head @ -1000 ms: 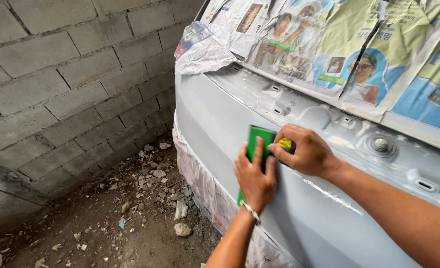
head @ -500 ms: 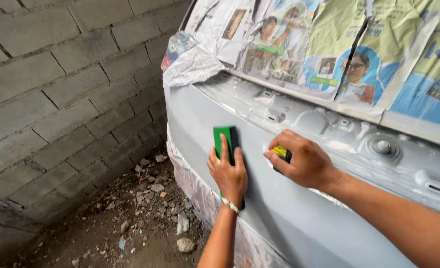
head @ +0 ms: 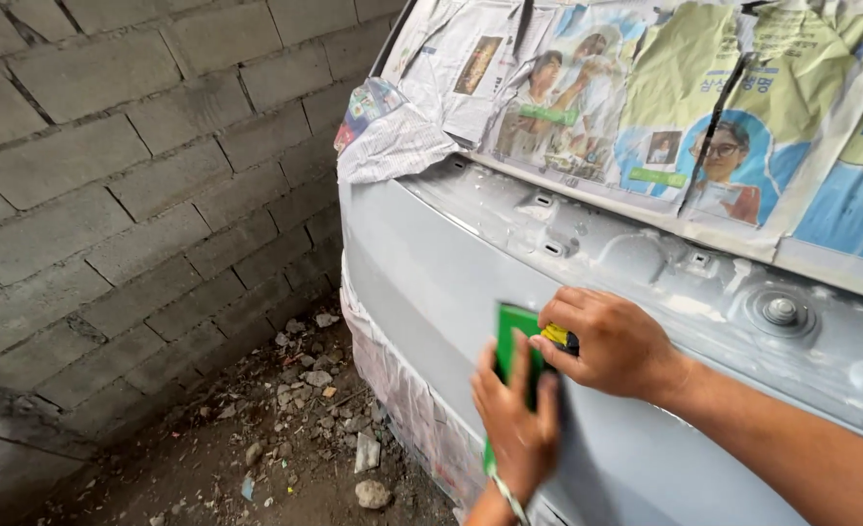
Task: The person sands the surface of a car bumper using a green sanding block and a yellow sponge. They repeatedly dip the sponge into a bucket of water and wipe the area while sanding. The bumper is partially covered with newspaper to protect adjacent areas.
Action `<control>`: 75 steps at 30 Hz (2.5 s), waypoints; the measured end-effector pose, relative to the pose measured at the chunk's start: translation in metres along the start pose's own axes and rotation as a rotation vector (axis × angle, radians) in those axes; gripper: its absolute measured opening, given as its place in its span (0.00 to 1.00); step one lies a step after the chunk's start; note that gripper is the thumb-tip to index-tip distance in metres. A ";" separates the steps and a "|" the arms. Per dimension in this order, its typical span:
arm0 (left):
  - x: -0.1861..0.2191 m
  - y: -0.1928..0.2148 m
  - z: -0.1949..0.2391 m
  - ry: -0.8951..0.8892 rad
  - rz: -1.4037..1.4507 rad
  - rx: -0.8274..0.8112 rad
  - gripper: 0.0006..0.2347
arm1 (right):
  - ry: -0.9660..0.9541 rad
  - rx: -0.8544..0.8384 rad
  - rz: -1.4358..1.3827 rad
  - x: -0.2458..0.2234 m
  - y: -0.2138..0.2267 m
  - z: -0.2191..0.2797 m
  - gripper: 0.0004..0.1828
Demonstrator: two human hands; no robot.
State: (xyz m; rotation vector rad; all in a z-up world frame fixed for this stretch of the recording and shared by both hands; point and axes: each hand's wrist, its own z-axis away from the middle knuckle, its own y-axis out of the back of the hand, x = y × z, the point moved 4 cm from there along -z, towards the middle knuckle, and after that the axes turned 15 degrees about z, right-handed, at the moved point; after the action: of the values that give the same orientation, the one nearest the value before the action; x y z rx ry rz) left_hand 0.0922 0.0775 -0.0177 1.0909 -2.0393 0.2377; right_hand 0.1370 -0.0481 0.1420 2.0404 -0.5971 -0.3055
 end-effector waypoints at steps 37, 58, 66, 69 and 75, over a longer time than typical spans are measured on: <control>0.111 -0.017 0.017 -0.224 0.140 -0.241 0.26 | -0.372 0.370 -0.511 0.057 0.009 -0.004 0.10; -0.075 0.002 -0.110 0.178 -0.198 0.058 0.24 | -0.505 0.274 -0.911 0.085 -0.042 -0.028 0.16; -0.021 -0.015 -0.091 0.081 -0.097 -0.054 0.23 | -0.629 0.162 -0.743 0.078 -0.053 -0.025 0.16; -0.038 -0.010 -0.115 0.195 -0.110 0.036 0.21 | -0.594 0.194 -0.736 0.076 -0.056 -0.024 0.15; 0.018 -0.014 -0.069 0.000 -0.034 -0.040 0.23 | -0.556 0.339 -0.671 0.076 -0.047 -0.025 0.13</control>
State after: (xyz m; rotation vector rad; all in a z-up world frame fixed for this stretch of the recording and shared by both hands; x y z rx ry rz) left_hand 0.1362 0.0920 0.0386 1.0996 -2.0160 0.1787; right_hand 0.2260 -0.0496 0.1160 2.4510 -0.2715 -1.2679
